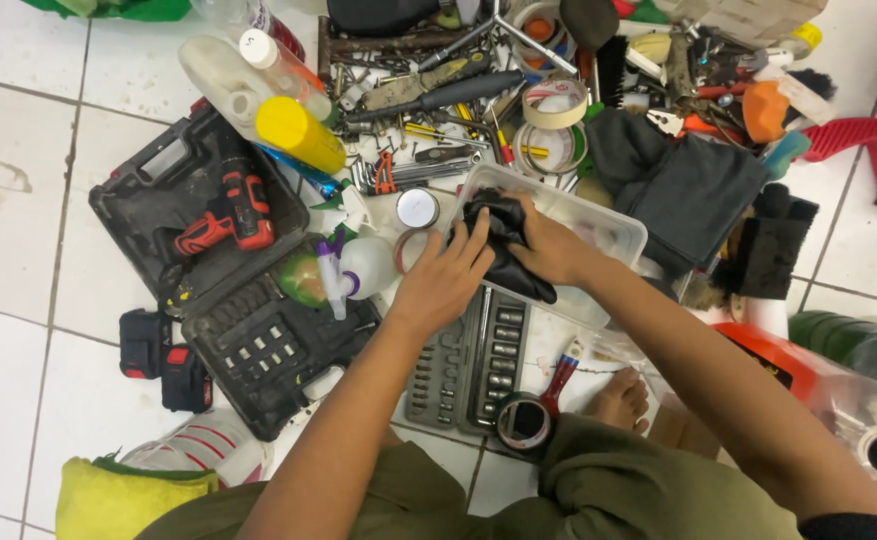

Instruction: The person sits on a tiled floor and organizes various items into a clear plastic container. They fold black gloves and place them inside, followed by several rolls of tape. The surrounding area is cluttered with tools, bottles, and other supplies.

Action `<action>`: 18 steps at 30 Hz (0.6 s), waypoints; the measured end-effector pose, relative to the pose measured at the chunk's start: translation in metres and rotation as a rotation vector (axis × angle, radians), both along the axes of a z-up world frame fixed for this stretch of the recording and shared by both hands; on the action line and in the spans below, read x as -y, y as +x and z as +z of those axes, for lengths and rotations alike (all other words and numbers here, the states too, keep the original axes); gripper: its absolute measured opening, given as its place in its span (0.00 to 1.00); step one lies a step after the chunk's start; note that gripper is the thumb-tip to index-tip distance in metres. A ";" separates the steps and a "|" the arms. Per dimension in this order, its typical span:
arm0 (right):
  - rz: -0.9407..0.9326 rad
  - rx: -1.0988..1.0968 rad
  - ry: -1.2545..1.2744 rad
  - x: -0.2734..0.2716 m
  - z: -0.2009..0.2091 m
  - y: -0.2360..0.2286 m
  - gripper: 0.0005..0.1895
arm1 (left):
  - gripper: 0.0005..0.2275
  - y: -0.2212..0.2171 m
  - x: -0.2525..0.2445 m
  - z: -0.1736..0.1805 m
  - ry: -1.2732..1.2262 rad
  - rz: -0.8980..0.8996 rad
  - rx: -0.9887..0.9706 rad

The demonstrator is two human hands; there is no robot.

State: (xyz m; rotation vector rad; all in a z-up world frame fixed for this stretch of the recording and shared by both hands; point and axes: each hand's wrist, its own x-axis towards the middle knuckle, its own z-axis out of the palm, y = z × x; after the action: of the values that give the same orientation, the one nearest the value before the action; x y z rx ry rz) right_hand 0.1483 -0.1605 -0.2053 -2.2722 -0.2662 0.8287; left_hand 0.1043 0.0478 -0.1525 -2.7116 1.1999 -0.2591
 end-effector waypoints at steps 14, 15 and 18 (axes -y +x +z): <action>-0.180 -0.192 0.166 0.002 0.071 -0.013 0.38 | 0.50 0.036 0.007 0.024 0.210 -0.038 -0.352; -0.261 -0.120 0.182 0.010 0.063 -0.013 0.35 | 0.53 0.039 0.009 0.027 0.201 -0.027 -0.452; -0.288 -0.027 0.074 0.009 0.063 -0.019 0.31 | 0.56 0.051 0.010 0.039 0.196 -0.042 -0.491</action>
State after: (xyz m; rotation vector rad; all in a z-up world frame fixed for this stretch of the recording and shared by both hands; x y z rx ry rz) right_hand 0.1293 -0.1699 -0.1422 -2.1626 0.0429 0.6862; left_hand 0.1556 0.0373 -0.1133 -2.6535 1.3101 0.5230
